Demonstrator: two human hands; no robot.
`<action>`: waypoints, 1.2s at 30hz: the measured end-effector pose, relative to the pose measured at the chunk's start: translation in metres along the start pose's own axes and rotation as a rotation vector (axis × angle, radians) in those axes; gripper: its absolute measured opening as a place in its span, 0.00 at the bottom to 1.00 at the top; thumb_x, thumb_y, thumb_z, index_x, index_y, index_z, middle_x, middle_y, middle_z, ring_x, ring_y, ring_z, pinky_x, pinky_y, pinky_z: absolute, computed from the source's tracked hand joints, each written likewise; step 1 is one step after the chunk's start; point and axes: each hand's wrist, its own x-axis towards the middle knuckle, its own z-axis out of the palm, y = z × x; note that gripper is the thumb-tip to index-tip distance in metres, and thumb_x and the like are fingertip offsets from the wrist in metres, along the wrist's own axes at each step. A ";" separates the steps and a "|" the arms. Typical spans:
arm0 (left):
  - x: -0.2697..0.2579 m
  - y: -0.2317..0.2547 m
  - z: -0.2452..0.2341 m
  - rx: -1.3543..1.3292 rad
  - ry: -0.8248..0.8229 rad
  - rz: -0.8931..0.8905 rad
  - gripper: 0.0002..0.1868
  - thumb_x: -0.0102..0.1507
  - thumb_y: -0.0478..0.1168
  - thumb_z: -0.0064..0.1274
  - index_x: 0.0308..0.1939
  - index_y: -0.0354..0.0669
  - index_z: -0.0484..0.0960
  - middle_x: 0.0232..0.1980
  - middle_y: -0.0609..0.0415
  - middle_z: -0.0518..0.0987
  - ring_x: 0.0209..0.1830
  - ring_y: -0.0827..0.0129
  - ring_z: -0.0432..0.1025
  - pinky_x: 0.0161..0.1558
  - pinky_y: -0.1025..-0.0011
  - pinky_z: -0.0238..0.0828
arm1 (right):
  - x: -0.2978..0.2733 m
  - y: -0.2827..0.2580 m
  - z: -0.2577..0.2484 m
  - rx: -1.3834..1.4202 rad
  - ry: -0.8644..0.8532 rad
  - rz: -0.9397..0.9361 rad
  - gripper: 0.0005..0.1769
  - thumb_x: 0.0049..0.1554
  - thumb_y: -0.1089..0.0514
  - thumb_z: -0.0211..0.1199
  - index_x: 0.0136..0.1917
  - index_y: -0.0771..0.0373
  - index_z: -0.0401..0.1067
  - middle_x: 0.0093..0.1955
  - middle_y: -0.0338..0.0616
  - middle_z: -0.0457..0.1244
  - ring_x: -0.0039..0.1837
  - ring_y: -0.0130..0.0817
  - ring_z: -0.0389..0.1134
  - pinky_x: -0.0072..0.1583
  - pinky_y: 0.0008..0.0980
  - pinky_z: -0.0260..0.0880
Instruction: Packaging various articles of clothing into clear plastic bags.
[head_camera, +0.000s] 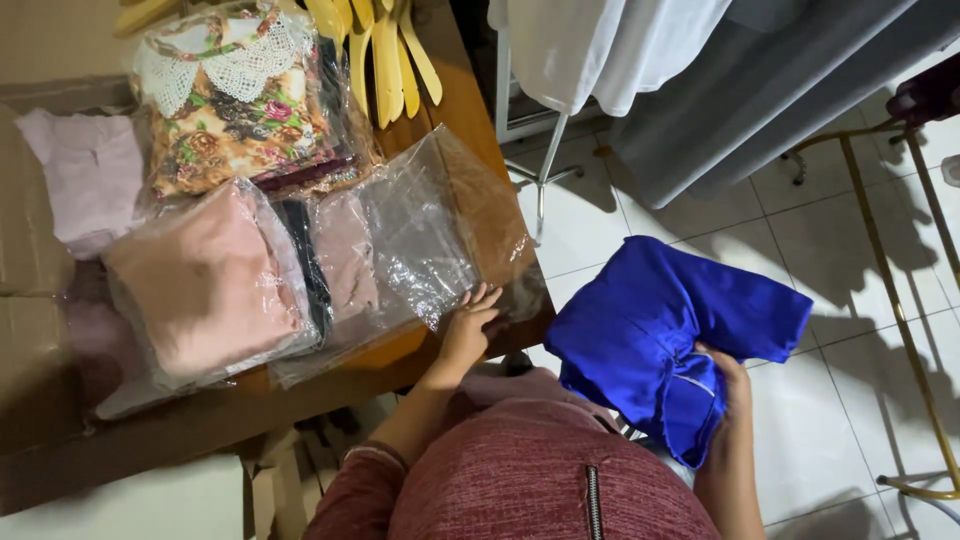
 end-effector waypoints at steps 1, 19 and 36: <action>0.002 0.001 -0.001 0.003 0.002 0.002 0.17 0.56 0.24 0.53 0.46 0.40 0.87 0.78 0.54 0.72 0.85 0.54 0.56 0.83 0.51 0.45 | 0.002 0.002 0.001 0.002 -0.002 -0.002 0.12 0.50 0.53 0.65 0.46 0.59 0.80 0.44 0.38 0.71 0.44 0.33 0.72 0.51 0.31 0.72; 0.042 0.081 -0.079 -0.409 0.374 -0.107 0.07 0.67 0.34 0.54 0.48 0.41 0.81 0.48 0.52 0.86 0.49 0.61 0.83 0.46 0.68 0.77 | 0.046 0.067 0.019 -0.046 -0.220 0.249 0.11 0.61 0.50 0.70 0.47 0.60 0.77 0.39 0.43 0.67 0.37 0.34 0.67 0.42 0.32 0.67; 0.024 0.069 -0.094 -0.244 0.259 -0.002 0.20 0.58 0.23 0.46 0.51 0.41 0.84 0.64 0.55 0.82 0.61 0.60 0.77 0.64 0.65 0.73 | -0.002 0.058 0.147 -0.129 -0.311 -0.085 0.07 0.56 0.55 0.63 0.46 0.57 0.78 0.37 0.37 0.67 0.35 0.28 0.68 0.39 0.26 0.71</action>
